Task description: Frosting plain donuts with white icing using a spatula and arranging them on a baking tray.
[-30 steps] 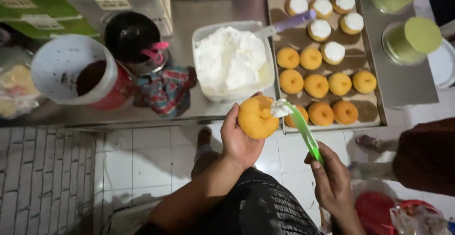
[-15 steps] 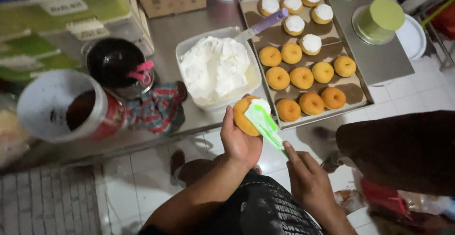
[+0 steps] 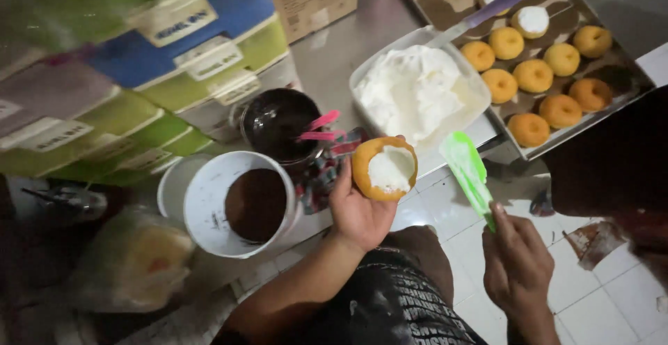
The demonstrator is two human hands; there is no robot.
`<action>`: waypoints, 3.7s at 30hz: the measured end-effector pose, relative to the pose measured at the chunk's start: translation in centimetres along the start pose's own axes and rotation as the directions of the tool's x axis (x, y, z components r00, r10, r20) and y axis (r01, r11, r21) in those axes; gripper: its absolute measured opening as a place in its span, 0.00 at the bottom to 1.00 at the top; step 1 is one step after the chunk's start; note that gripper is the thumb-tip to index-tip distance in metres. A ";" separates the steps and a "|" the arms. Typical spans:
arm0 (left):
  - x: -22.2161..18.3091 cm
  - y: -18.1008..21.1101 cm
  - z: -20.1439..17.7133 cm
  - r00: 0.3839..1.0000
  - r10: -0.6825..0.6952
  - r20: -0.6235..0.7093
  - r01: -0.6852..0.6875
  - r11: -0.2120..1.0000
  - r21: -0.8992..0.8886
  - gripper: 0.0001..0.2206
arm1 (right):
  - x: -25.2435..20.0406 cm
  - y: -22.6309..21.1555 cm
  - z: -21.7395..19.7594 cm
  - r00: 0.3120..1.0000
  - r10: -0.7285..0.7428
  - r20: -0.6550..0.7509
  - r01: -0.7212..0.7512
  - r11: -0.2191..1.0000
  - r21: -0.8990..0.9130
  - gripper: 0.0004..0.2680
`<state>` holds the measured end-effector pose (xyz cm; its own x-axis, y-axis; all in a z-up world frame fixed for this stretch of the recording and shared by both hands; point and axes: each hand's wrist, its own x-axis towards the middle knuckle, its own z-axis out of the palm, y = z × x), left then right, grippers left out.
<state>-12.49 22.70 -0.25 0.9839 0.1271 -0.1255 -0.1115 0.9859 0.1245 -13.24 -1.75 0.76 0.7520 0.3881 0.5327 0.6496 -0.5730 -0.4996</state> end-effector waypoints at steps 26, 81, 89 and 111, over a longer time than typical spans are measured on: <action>-6.0 9.0 -1.5 0.908 -0.214 -0.360 0.213 0.976 -0.046 0.20 | 3.7 -8.2 1.8 0.968 -0.192 0.163 0.212 0.970 -0.116 0.12; -8.4 9.2 -1.4 0.988 -0.016 0.155 0.020 0.999 -0.025 0.40 | 1.7 -10.4 6.3 0.947 -0.090 0.308 0.077 0.995 0.055 0.18; -8.7 9.4 -2.0 0.992 -0.044 0.121 0.054 0.995 -0.079 0.38 | 2.9 -10.4 5.9 0.925 -0.274 0.265 0.271 0.961 0.046 0.12; -9.0 12.7 -4.3 0.876 -0.452 0.167 0.474 0.872 -0.122 0.44 | 4.9 -8.1 3.2 0.946 -0.192 0.261 0.199 0.980 0.001 0.12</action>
<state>-23.42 34.58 -1.79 0.9357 -0.3527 -0.0016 0.3517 0.9334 -0.0714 -14.48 7.08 5.20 0.6157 0.6658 0.4215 0.7862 -0.4836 -0.3847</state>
